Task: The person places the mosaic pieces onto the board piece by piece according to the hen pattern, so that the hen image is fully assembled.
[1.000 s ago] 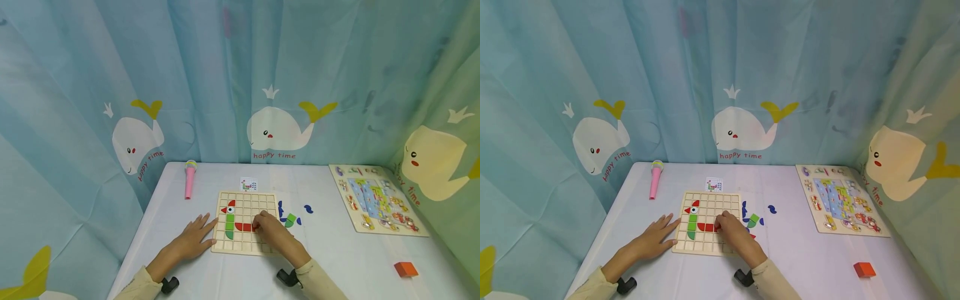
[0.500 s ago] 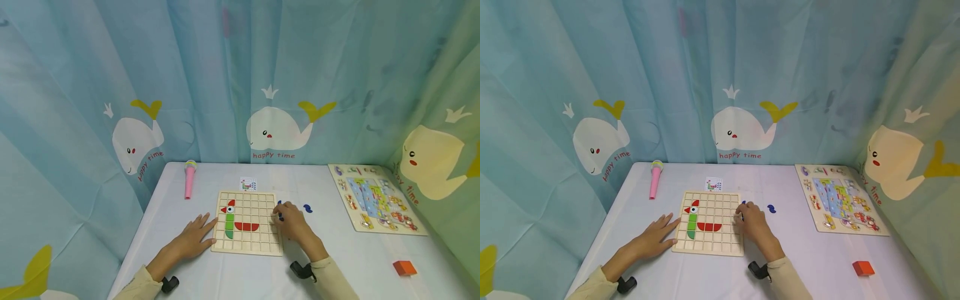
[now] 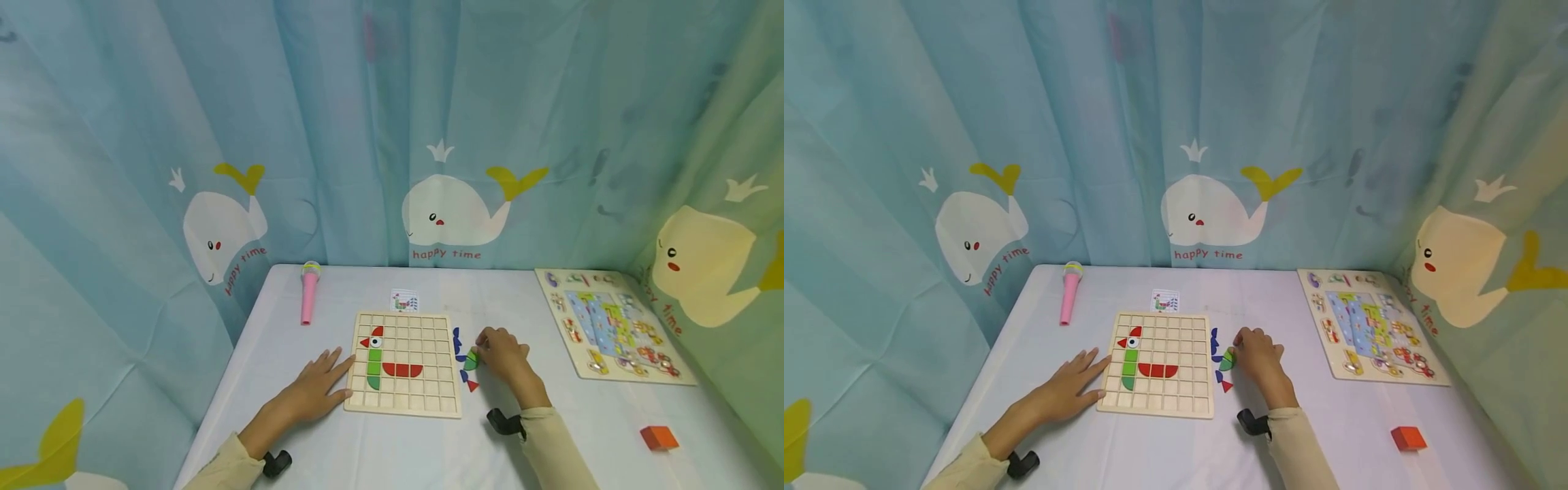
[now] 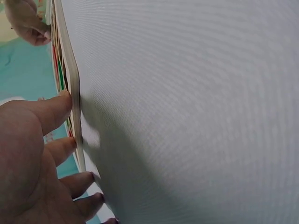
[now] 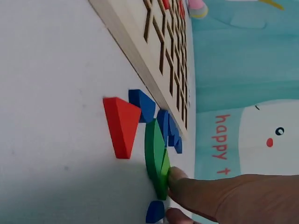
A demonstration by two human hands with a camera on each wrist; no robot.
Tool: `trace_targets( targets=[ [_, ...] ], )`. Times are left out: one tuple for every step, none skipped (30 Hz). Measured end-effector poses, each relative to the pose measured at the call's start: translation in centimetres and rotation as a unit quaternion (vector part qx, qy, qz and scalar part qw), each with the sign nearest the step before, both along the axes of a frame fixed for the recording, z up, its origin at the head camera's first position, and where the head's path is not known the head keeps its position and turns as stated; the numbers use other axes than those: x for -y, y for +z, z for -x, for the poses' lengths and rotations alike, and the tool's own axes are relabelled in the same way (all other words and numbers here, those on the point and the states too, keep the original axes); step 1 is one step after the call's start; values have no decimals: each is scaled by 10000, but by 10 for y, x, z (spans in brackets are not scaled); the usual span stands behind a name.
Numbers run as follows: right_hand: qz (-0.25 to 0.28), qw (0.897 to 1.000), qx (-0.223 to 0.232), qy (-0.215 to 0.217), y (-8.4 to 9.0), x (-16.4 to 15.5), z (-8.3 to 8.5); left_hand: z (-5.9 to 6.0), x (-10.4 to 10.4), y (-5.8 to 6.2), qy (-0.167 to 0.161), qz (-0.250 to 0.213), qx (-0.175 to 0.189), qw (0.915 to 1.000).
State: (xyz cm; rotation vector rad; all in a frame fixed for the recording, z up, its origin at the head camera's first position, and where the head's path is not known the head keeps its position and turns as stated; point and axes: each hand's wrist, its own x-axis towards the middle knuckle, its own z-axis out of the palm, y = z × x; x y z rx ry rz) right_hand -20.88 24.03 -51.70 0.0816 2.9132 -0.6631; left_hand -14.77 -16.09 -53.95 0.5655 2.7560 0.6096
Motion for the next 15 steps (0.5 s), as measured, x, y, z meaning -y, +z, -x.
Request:
trace_targets(
  targets=[
    [37, 10000, -28, -4, -1, 0, 1, 0, 0, 0, -5, -15, -7, 10000],
    [90, 10000, -26, -18, -2, -1, 1, 0, 0, 0, -14, -20, -18, 10000],
    [123, 9999, -20, -13, -3, -1, 1, 1, 0, 0, -24, -34, -31, 10000],
    [151, 9999, 6, -22, -3, -2, 1, 1, 0, -1, -35, -37, -44, 10000],
    [174, 9998, 44, -25, -2, -3, 1, 1, 0, -1, -45, -24, -62, 10000],
    [175, 9998, 71, -29, -2, -4, 2, 1, 1, -1, -47, -29, -72, 10000],
    [156, 9998, 92, -30, -2, -5, 2, 1, 1, -1, -45, -32, -78, 10000],
    [131, 9999, 99, -39, -2, -5, 2, 1, 1, -2, -44, -30, -87, 9999],
    [92, 9999, 77, -33, -2, -5, 3, 2, 1, -2, -42, -21, -98, 9999],
    [54, 10000, 60, -40, -2, -6, 3, 2, 1, -3, -43, -13, -103, 9999],
    [26, 10000, 26, -32, -3, -6, 4, 2, 1, -3, -40, -16, -106, 9999],
    [7, 10000, -6, -27, -3, -6, 4, 2, 2, -4, -37, -10, -110, 9999],
    [10, 10000, -17, -12, -3, -6, 4, 2, 2, -4, -35, -5, -112, 9999],
    [34, 10000, -18, 4, -3, -6, 3, 2, 2, -5, -33, 1, -117, 9999],
    [53, 10000, -13, 27, -3, -6, 3, 2, 2, -5, -29, 0, -114, 9999]
  ],
)
